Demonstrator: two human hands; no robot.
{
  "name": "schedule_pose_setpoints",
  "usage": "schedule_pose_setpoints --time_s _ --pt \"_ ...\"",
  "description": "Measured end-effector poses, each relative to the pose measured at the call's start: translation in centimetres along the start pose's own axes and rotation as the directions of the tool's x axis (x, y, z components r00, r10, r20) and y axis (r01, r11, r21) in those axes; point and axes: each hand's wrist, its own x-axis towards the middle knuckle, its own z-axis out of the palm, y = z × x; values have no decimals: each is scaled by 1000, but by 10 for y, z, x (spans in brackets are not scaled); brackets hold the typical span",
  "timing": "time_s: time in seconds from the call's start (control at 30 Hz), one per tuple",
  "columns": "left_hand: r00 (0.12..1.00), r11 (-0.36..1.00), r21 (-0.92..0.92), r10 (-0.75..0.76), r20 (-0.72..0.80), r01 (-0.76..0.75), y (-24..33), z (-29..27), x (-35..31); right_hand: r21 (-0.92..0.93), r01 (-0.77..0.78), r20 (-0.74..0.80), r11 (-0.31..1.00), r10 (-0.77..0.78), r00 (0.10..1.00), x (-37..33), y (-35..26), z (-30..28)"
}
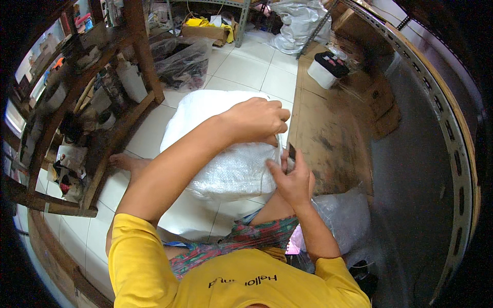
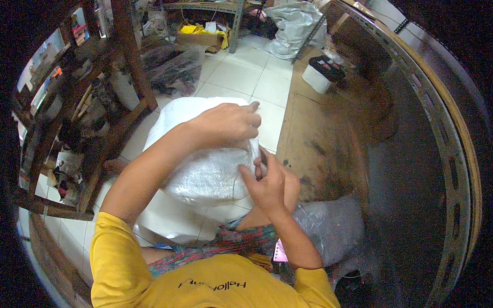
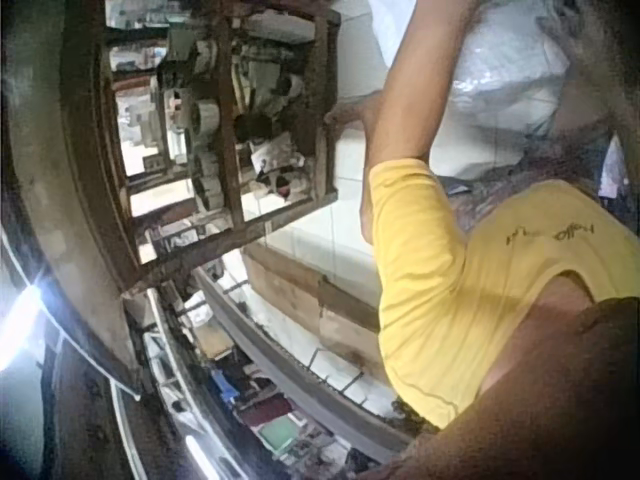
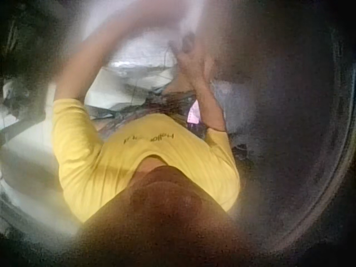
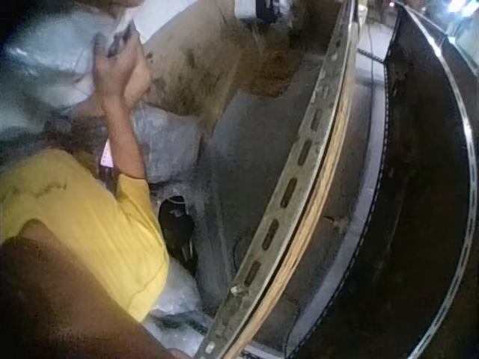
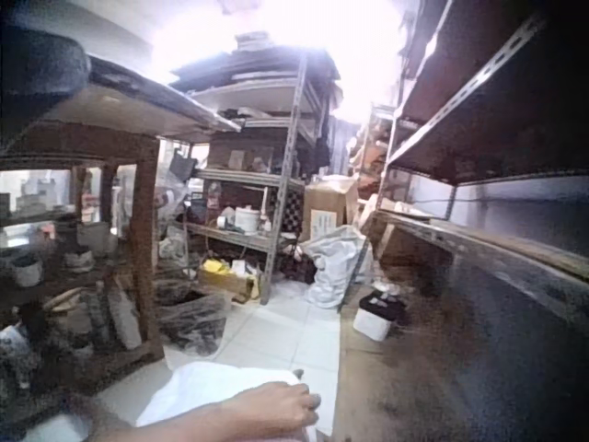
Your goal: The person sits on the floor and uses a utility knife to cut open a large white bubble-wrapped package. They repeatedly slice through the plastic wrapping and pull it back to expose the contents, but the package remains mostly wrapped by the end of the clip.
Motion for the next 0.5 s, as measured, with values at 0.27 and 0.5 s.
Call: schedule_pose_setpoints --time_s 0.27,0.5 --pt "867 900 -255 -418 -271 354 -51 37 -59 83 127 -30 988 -125 992 6 18 -3" --pt "926 969 -57 -245 -287 239 -52 39 -71 -207 413 182 887 -380 907 48 -30 -1"
